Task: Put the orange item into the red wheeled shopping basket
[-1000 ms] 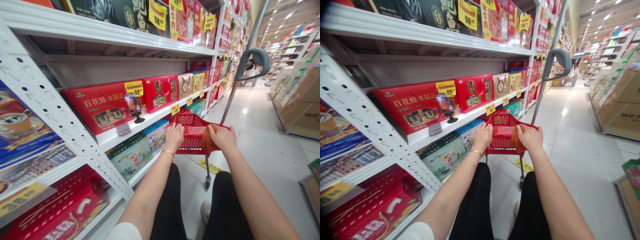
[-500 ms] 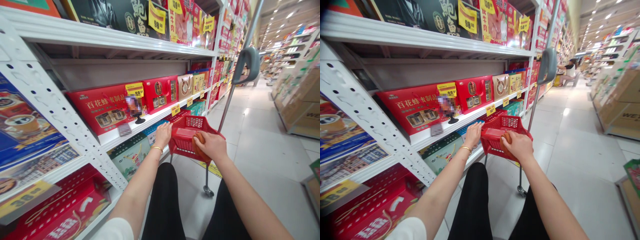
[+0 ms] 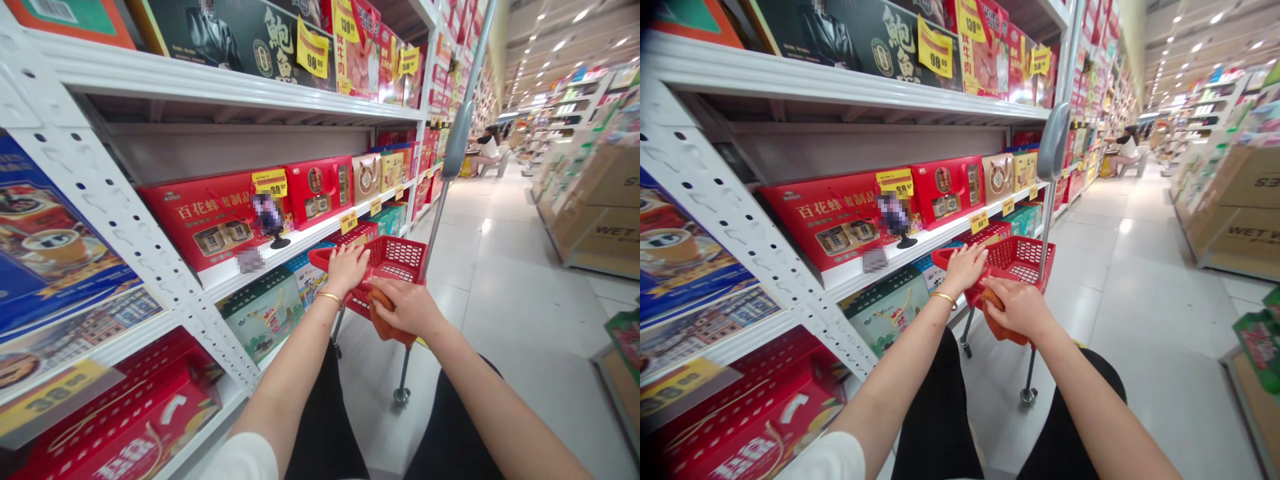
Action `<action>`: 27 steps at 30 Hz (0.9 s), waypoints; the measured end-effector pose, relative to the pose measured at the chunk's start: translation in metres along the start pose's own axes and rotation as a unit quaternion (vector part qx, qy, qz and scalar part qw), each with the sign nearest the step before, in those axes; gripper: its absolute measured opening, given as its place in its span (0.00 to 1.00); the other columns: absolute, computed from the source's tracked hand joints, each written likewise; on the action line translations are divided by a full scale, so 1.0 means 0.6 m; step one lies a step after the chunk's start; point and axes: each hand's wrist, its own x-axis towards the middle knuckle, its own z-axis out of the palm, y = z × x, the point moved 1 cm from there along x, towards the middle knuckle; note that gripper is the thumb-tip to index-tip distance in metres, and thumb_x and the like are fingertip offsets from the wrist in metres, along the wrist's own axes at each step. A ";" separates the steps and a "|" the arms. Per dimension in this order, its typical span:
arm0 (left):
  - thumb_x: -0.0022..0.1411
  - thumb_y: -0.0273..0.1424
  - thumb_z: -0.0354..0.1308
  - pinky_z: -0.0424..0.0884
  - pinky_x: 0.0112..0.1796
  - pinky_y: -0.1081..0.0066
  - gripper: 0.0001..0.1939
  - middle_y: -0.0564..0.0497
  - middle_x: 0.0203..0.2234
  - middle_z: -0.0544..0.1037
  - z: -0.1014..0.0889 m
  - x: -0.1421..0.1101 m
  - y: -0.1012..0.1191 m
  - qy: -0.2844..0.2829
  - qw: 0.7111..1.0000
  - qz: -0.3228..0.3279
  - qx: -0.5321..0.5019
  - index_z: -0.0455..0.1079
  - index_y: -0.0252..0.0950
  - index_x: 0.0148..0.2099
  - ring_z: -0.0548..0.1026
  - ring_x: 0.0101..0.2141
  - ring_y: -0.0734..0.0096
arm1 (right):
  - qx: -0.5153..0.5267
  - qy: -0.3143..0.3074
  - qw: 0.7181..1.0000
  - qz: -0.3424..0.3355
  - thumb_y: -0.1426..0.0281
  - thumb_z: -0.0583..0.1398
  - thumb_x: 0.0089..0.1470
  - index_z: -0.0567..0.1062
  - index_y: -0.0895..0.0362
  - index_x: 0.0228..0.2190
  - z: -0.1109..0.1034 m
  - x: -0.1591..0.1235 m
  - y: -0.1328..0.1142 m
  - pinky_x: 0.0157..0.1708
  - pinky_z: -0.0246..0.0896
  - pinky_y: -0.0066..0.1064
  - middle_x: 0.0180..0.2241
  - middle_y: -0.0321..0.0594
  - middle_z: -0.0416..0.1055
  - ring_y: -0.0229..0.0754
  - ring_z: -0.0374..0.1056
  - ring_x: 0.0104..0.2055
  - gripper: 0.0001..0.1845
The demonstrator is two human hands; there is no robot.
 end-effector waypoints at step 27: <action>0.76 0.30 0.54 0.72 0.65 0.61 0.26 0.49 0.64 0.78 -0.070 -0.048 -0.097 -0.004 0.999 0.014 -0.052 0.68 0.43 0.73 0.77 0.62 0.60 | 0.211 0.144 0.962 -0.098 0.75 0.61 0.57 0.73 0.47 0.64 0.040 -0.036 -0.110 0.60 0.74 0.47 0.59 0.43 0.78 0.50 0.75 0.61 0.34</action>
